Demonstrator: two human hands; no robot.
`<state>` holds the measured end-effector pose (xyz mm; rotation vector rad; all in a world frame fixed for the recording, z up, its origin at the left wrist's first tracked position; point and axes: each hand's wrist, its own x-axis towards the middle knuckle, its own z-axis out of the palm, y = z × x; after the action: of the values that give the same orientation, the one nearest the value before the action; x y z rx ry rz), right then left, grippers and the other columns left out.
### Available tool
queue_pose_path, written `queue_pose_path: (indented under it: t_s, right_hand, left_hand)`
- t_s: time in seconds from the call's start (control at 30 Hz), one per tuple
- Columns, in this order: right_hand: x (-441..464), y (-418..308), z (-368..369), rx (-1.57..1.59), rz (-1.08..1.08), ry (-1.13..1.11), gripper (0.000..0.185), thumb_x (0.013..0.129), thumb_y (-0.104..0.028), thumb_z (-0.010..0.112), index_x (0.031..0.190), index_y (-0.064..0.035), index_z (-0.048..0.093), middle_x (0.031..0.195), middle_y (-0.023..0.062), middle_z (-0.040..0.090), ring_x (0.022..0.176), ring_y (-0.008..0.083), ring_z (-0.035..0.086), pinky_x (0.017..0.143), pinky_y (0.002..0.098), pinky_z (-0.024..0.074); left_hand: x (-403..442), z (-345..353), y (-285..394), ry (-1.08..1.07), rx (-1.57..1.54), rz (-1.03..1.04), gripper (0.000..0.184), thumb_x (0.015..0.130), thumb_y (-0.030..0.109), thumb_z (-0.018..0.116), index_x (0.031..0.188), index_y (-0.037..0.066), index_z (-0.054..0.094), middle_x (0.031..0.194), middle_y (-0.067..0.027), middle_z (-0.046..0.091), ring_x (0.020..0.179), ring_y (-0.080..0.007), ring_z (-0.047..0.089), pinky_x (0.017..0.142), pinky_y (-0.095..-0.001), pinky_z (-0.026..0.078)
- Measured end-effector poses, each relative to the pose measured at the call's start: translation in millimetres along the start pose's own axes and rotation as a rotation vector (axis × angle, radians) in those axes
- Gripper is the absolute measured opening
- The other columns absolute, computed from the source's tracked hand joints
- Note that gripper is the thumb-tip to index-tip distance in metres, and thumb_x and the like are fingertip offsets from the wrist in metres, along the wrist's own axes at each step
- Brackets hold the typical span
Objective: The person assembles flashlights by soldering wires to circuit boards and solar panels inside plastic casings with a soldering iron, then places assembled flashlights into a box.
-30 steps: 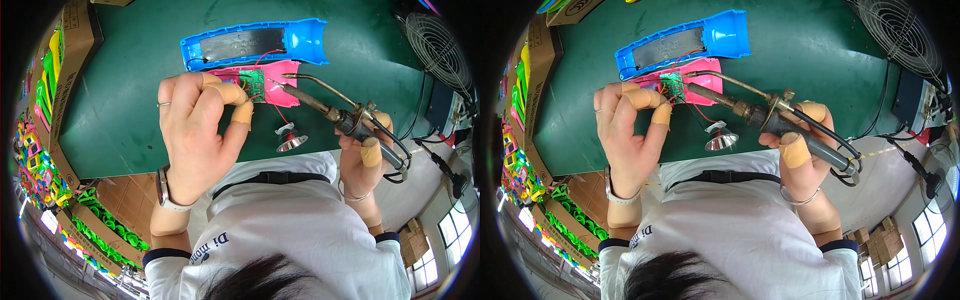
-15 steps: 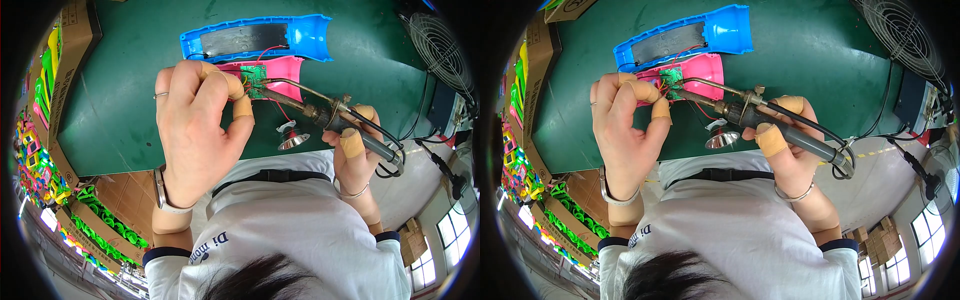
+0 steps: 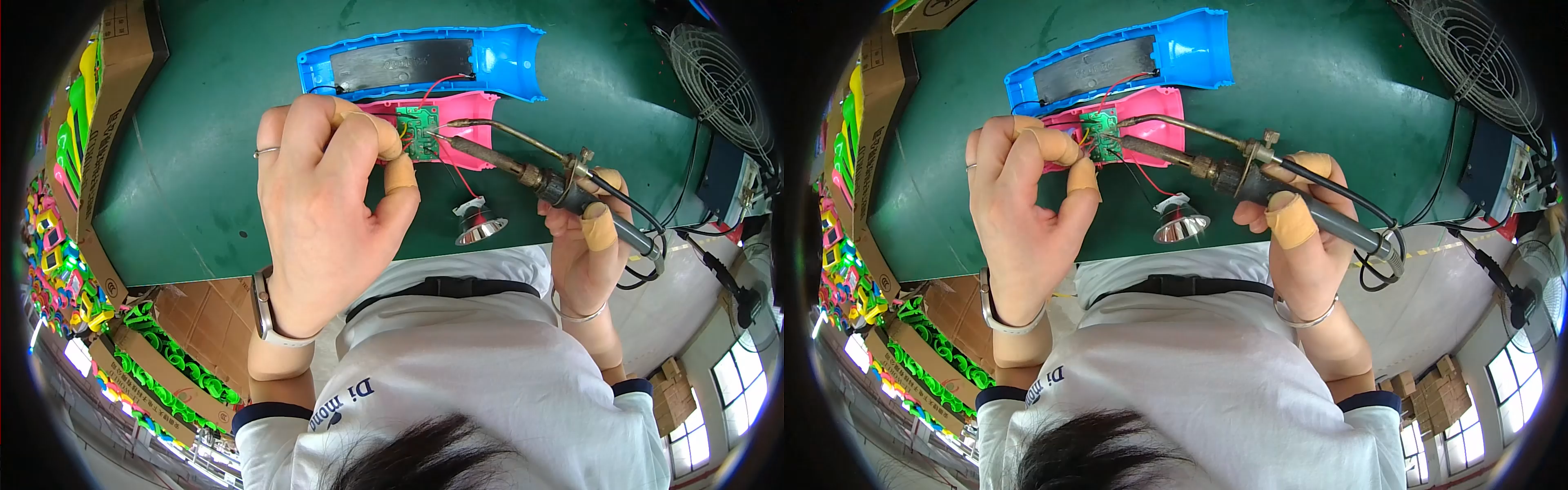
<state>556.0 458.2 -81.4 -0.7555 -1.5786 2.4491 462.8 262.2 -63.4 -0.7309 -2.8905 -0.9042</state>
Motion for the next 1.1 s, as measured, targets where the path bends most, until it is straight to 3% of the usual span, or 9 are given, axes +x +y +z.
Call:
queue_pose_path:
  t_s: [0.43, 0.53, 0.63, 0.77, 0.83, 0.87, 0.97, 1.1]
  right_hand:
    - [13, -2, -8, -0.03, -0.159, -0.063, 0.027, 0.084, -0.017, 0.053, 0.099, 0.0054, 0.05, 0.088, 0.0089, 0.051, 0.065, 0.0173, 0.056, 0.055, 0.0244, 0.0414]
    - [16, -5, -10, -0.045, -0.161, -0.073, 0.027, 0.085, -0.017, 0.052, 0.1, 0.0057, 0.05, 0.089, 0.0088, 0.05, 0.066, 0.017, 0.055, 0.056, 0.0245, 0.0408]
    - [17, -6, -10, -0.06, -0.15, -0.077, 0.027, 0.085, -0.017, 0.051, 0.1, 0.0056, 0.05, 0.088, 0.0089, 0.051, 0.066, 0.017, 0.054, 0.056, 0.0247, 0.0406]
    - [16, -7, -8, -0.039, -0.157, -0.092, 0.028, 0.085, -0.018, 0.051, 0.099, 0.0054, 0.05, 0.087, 0.0089, 0.051, 0.067, 0.017, 0.055, 0.056, 0.0247, 0.041]
    - [17, -9, -8, -0.033, -0.165, -0.081, 0.028, 0.086, -0.019, 0.05, 0.099, 0.0053, 0.05, 0.087, 0.0088, 0.051, 0.067, 0.0171, 0.055, 0.056, 0.0246, 0.0417]
    - [17, -10, -9, -0.043, -0.168, -0.072, 0.028, 0.086, -0.019, 0.05, 0.1, 0.0053, 0.05, 0.087, 0.0087, 0.051, 0.068, 0.0171, 0.055, 0.057, 0.0246, 0.0422]
    - [20, -11, -16, -0.075, -0.186, -0.057, 0.03, 0.087, -0.021, 0.049, 0.102, 0.0051, 0.049, 0.089, 0.009, 0.051, 0.069, 0.0176, 0.056, 0.06, 0.0249, 0.0445]
    - [23, -14, -11, -0.048, -0.174, -0.082, 0.032, 0.087, -0.022, 0.049, 0.104, 0.0046, 0.048, 0.087, 0.0094, 0.053, 0.07, 0.0179, 0.057, 0.062, 0.0261, 0.0456]
  left_hand:
    - [0, 0, -4, 0.031, -0.002, 0.046, 0.019, 0.061, 0.0, 0.065, 0.074, 0.006, 0.054, 0.08, -0.0069, 0.052, 0.076, -0.024, 0.047, 0.067, -0.0328, 0.038]
    - [-1, 16, -19, 0.235, 0.039, 0.178, 0.021, 0.063, 0.004, 0.069, 0.079, 0.008, 0.056, 0.08, -0.0071, 0.053, 0.07, -0.0245, 0.049, 0.061, -0.0327, 0.04]
    - [1, 17, -18, 0.255, 0.088, 0.186, 0.021, 0.066, 0.008, 0.07, 0.083, 0.008, 0.057, 0.08, -0.0082, 0.056, 0.07, -0.0242, 0.052, 0.062, -0.0308, 0.042]
    - [-5, -10, -22, 0.164, -0.212, 0.064, 0.026, 0.067, 0.01, 0.071, 0.091, 0.008, 0.06, 0.086, -0.0067, 0.059, 0.078, -0.0222, 0.056, 0.067, -0.0312, 0.045]
    - [-15, -31, -44, 0.21, -0.019, 0.25, 0.031, 0.064, 0.008, 0.072, 0.093, 0.009, 0.061, 0.089, -0.0051, 0.06, 0.079, -0.0205, 0.056, 0.069, -0.0335, 0.045]
    - [-17, -48, -50, 0.117, 0.272, 0.432, 0.027, 0.064, 0.009, 0.069, 0.091, 0.011, 0.062, 0.093, -0.0022, 0.06, 0.087, -0.0192, 0.056, 0.073, -0.0335, 0.045]
    - [-22, -69, -45, -0.251, 0.539, 0.706, 0.021, 0.067, 0.014, 0.063, 0.087, 0.014, 0.063, 0.095, 0.001, 0.059, 0.098, -0.0179, 0.053, 0.078, -0.0317, 0.045]
    - [-34, -51, -51, -0.324, 0.453, 0.806, 0.014, 0.067, 0.016, 0.057, 0.08, 0.012, 0.062, 0.095, 0.002, 0.057, 0.102, -0.0163, 0.051, 0.082, -0.0302, 0.045]
